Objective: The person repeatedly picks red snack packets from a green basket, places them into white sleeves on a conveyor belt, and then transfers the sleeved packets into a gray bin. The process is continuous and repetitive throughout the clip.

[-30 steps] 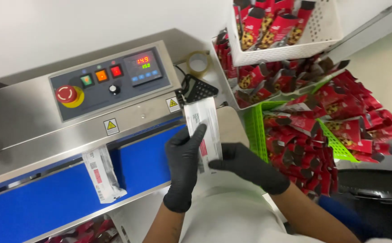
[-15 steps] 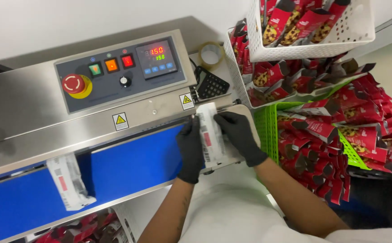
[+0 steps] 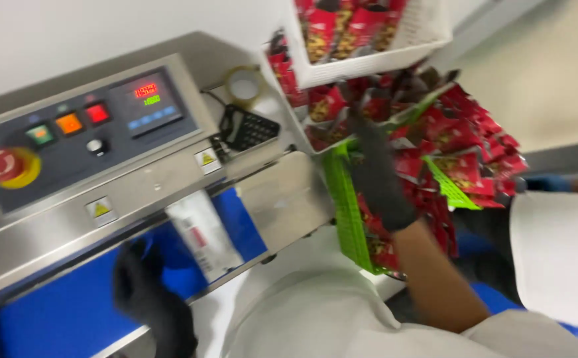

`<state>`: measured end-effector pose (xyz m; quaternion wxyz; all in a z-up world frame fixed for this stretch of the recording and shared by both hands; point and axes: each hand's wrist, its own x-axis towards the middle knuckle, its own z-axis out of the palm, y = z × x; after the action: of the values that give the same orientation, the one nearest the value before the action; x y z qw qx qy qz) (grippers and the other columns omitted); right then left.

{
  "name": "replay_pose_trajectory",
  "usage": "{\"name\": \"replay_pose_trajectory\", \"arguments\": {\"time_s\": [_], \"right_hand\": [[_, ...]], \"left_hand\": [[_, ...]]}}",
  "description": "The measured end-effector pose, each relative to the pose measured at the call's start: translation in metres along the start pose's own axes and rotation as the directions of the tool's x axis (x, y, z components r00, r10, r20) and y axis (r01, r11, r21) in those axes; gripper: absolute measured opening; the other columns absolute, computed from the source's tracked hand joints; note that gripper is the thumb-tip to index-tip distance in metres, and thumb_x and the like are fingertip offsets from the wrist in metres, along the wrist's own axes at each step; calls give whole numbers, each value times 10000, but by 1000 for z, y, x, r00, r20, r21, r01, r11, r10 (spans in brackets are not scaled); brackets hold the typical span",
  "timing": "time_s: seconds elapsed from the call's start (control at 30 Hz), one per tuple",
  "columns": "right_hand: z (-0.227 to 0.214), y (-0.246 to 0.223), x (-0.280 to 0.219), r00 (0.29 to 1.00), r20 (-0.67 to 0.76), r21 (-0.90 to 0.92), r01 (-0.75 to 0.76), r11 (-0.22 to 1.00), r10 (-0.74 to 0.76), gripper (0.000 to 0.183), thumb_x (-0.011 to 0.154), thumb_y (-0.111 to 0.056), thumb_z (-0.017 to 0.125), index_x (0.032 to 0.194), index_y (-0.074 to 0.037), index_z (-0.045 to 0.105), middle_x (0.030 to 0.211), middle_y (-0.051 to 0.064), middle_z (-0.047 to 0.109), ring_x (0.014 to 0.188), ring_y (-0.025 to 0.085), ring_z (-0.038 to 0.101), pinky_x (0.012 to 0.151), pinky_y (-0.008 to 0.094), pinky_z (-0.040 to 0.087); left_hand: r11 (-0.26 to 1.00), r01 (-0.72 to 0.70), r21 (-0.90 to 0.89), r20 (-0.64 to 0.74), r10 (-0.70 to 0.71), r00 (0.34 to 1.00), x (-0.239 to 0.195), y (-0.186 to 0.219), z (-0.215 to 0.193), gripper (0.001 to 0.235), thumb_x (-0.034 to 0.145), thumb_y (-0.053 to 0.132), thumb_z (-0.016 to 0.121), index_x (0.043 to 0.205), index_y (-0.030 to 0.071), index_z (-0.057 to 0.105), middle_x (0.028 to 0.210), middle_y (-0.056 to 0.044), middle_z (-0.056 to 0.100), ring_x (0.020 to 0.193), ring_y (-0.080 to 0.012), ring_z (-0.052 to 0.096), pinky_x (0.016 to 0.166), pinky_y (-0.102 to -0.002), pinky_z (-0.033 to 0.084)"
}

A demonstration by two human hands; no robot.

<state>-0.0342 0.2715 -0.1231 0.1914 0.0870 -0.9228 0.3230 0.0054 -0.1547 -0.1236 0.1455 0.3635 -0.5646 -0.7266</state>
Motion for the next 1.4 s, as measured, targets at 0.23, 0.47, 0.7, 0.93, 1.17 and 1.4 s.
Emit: {"name": "replay_pose_trajectory", "arguments": {"time_s": [0.23, 0.47, 0.7, 0.93, 1.17, 1.4], "right_hand": [[-111, 0, -5, 973, 118, -723, -54, 689, 200, 191, 863, -216, 727, 1020, -253, 830, 916, 70, 767, 886, 336, 693, 1063, 507, 376], [-108, -164, 15, 965, 247, -8, -89, 996, 88, 354, 821, -204, 848, 1148, -99, 762, 1217, 177, 709, 1152, 400, 671, 988, 538, 541], [-38, -220, 27, 708, 572, 519, -703, 486, 413, 483, 744, -23, 900, 1189, 21, 718, 1093, 64, 693, 1089, 201, 623, 970, 471, 589], [39, -190, -6, 522, 712, 442, -853, 277, 470, 416, 803, -50, 878, 1205, -65, 774, 1143, 122, 806, 1112, 153, 693, 980, 392, 572], [75, -155, 17, 588, 477, 371, -809, 457, 653, 364, 906, -265, 817, 1207, -76, 740, 1141, 152, 763, 1107, 231, 691, 978, 429, 566], [129, -117, 23, 574, 421, 403, -812, 421, 703, 270, 877, -331, 872, 1030, -117, 812, 863, 97, 767, 766, 147, 696, 716, 358, 638]], "left_hand": [[956, -291, 42, 329, 262, 907, -89, 16, 66, 208, 1078, 168, 536, 1119, 88, 724, 1085, -52, 739, 1001, -163, 694, 880, -298, 572], [707, -698, 115, 858, 284, 429, -137, 0, 132, 728, 728, 282, 911, 1384, 157, 620, 1209, -162, 675, 1142, -396, 611, 974, -461, 454], [936, 148, 319, 601, -320, 732, -132, 70, 124, 330, 696, 169, 954, 965, 101, 777, 792, -103, 791, 810, -95, 697, 664, -309, 547], [918, 371, 138, 310, -396, 864, -85, 68, 123, 310, 697, 169, 953, 957, 67, 818, 825, -103, 788, 726, -95, 592, 692, -287, 505], [916, 385, 111, 303, -400, 865, -71, 8, 132, 222, 699, 150, 970, 744, 91, 761, 651, -23, 675, 630, -94, 527, 652, -257, 422], [936, 313, 158, 272, -346, 898, -26, -32, 136, 276, 826, 232, 882, 663, 191, 664, 678, 13, 645, 711, -80, 509, 703, -250, 375]]}}
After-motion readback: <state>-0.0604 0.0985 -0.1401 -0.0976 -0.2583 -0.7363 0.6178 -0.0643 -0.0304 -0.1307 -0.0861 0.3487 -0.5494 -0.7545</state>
